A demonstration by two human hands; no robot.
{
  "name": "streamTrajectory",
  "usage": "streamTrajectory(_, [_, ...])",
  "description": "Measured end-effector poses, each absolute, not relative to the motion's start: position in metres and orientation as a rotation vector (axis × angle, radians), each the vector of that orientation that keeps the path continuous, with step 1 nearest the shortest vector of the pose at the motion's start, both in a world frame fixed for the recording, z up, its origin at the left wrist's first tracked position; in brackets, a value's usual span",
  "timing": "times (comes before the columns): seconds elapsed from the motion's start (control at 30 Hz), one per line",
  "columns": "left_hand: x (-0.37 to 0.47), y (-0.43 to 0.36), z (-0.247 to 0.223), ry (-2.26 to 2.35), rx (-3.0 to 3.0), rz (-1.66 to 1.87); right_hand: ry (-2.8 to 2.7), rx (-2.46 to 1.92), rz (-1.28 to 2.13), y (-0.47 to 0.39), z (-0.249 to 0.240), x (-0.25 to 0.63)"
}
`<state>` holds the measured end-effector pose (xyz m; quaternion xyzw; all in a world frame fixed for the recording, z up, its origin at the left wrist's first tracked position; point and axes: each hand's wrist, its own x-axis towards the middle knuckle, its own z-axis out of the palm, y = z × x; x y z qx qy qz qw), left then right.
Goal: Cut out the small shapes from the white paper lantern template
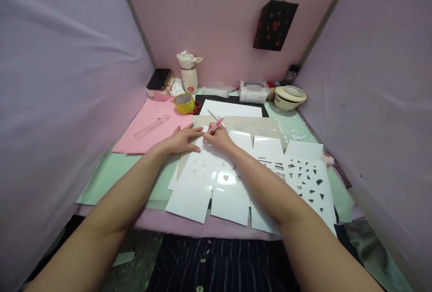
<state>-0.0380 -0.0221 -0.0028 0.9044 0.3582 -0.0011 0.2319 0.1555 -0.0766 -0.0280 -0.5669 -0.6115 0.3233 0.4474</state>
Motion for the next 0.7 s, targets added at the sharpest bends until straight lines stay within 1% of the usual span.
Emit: streamTrajectory(0.7, [-0.0365,-0.0287,0.0059,1.004,2.465,-0.022,-1.498,-1.409,0.804,-0.0765,-0.0266,0.1545])
